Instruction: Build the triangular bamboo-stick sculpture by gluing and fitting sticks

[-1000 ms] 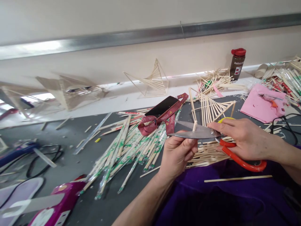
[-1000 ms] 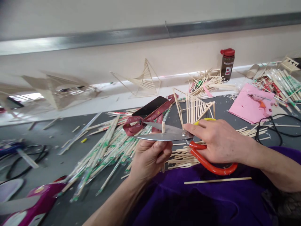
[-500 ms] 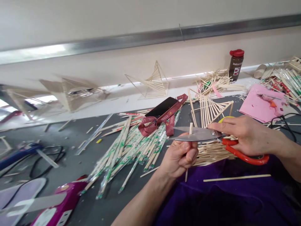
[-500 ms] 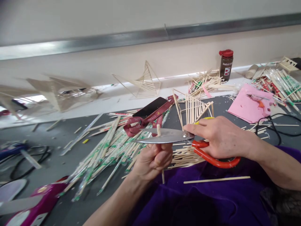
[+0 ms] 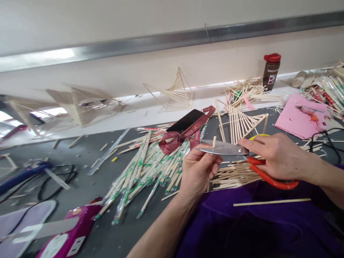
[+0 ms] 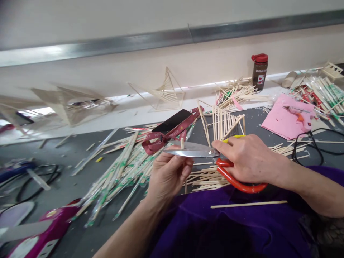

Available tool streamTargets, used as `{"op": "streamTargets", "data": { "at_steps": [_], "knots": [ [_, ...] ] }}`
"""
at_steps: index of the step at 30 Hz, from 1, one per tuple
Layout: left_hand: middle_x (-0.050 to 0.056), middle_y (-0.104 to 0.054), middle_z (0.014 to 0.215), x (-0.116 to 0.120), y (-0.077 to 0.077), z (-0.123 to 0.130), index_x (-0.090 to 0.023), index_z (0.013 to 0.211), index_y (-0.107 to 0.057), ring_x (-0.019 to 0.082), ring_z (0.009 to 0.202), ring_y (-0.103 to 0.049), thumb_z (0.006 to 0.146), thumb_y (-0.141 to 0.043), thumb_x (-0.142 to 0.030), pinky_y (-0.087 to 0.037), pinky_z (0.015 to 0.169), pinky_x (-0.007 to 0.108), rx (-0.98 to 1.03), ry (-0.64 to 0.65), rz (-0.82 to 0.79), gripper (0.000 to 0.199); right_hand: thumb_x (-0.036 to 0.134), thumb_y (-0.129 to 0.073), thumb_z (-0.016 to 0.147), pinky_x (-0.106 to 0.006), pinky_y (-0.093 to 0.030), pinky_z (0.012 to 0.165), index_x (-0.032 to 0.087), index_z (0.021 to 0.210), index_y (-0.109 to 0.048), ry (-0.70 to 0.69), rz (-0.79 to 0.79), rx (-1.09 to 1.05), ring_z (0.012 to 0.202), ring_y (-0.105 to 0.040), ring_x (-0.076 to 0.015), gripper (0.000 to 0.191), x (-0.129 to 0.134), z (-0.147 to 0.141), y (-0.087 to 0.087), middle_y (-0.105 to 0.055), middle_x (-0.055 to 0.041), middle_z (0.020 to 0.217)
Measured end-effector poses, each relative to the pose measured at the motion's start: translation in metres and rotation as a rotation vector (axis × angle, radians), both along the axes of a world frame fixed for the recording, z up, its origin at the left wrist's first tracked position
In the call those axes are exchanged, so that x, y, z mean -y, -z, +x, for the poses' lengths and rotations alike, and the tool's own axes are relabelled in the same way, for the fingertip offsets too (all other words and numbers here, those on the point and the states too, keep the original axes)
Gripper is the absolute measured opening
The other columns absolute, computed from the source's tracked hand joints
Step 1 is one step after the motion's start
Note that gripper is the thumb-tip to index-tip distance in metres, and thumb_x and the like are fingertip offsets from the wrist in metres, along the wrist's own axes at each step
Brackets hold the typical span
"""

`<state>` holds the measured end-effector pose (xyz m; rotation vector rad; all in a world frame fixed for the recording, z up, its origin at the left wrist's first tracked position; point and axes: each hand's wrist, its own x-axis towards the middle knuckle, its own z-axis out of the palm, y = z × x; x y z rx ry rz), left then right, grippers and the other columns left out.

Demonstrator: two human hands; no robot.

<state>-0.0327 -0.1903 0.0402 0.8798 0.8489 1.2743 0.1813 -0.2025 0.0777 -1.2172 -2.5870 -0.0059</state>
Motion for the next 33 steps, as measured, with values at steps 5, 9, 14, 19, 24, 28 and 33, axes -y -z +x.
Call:
{"op": "streamTargets", "data": {
  "at_steps": [5, 9, 14, 19, 24, 28, 33],
  "knots": [
    [-0.005, -0.054, 0.044, 0.005, 0.002, 0.004, -0.016, 0.070, -0.064, 0.001, 0.033, -0.032, 0.064, -0.083, -0.036, -0.020, 0.034, 0.013, -0.009, -0.041, 0.088, 0.028, 0.025, -0.052, 0.086, -0.028, -0.037, 0.058, 0.018, 0.125, -0.056, 0.013, -0.058, -0.035, 0.077, -0.065, -0.0198, 0.039, 0.002, -0.003, -0.002, -0.068, -0.0064, 0.092],
    [-0.004, -0.054, 0.044, 0.010, 0.008, 0.008, -0.016, 0.071, -0.063, 0.002, 0.033, -0.031, 0.066, -0.082, -0.039, -0.019, 0.035, 0.014, -0.023, -0.002, 0.093, 0.030, 0.029, -0.058, 0.084, -0.029, -0.040, 0.063, 0.018, 0.126, -0.056, 0.003, -0.082, -0.040, 0.081, -0.065, -0.0220, 0.044, 0.002, -0.004, -0.002, -0.067, -0.0073, 0.094],
    [-0.003, -0.057, 0.045, 0.013, 0.011, 0.009, -0.017, 0.071, -0.064, 0.002, 0.033, -0.032, 0.067, -0.081, -0.039, -0.018, 0.035, 0.013, 0.027, 0.032, 0.104, 0.028, 0.030, -0.059, 0.083, -0.029, -0.044, 0.067, 0.016, 0.128, -0.054, -0.051, -0.076, -0.093, 0.084, -0.064, -0.0216, 0.047, 0.000, -0.005, 0.005, -0.066, -0.0090, 0.096],
    [-0.004, -0.058, 0.046, 0.011, 0.007, 0.004, -0.019, 0.071, -0.064, 0.001, 0.032, -0.027, 0.067, -0.082, -0.037, -0.017, 0.034, 0.013, 0.092, 0.100, 0.039, 0.026, 0.027, -0.058, 0.083, -0.027, -0.046, 0.067, 0.016, 0.127, -0.055, -0.092, -0.104, -0.150, 0.084, -0.065, -0.0196, 0.046, -0.002, -0.003, 0.010, -0.068, -0.0091, 0.097],
    [-0.003, -0.059, 0.046, 0.010, 0.004, 0.001, -0.019, 0.072, -0.063, 0.001, 0.031, -0.026, 0.066, -0.082, -0.037, -0.018, 0.034, 0.013, 0.102, 0.158, 0.008, 0.027, 0.019, -0.054, 0.082, -0.025, -0.043, 0.063, 0.015, 0.125, -0.057, -0.116, -0.094, -0.141, 0.077, -0.064, -0.0164, 0.043, -0.004, 0.002, 0.007, -0.068, -0.0069, 0.091],
    [-0.005, -0.058, 0.046, 0.008, 0.004, -0.001, -0.019, 0.074, -0.063, 0.000, 0.030, -0.021, 0.068, -0.081, -0.036, -0.017, 0.033, 0.013, 0.144, 0.211, -0.018, 0.026, 0.017, -0.054, 0.082, -0.024, -0.041, 0.059, 0.014, 0.125, -0.057, -0.147, -0.095, -0.140, 0.069, -0.061, -0.0142, 0.044, -0.006, 0.007, 0.005, -0.067, -0.0052, 0.085],
    [-0.005, -0.056, 0.045, 0.007, 0.007, -0.004, -0.019, 0.069, -0.061, 0.000, 0.029, -0.018, 0.070, -0.079, -0.035, -0.016, 0.031, 0.013, 0.199, 0.299, -0.030, 0.024, 0.015, -0.053, 0.081, -0.024, -0.041, 0.060, 0.015, 0.127, -0.056, -0.164, -0.121, -0.112, 0.071, -0.062, -0.0150, 0.046, -0.007, 0.010, 0.003, -0.066, -0.0055, 0.086]
  ]
}}
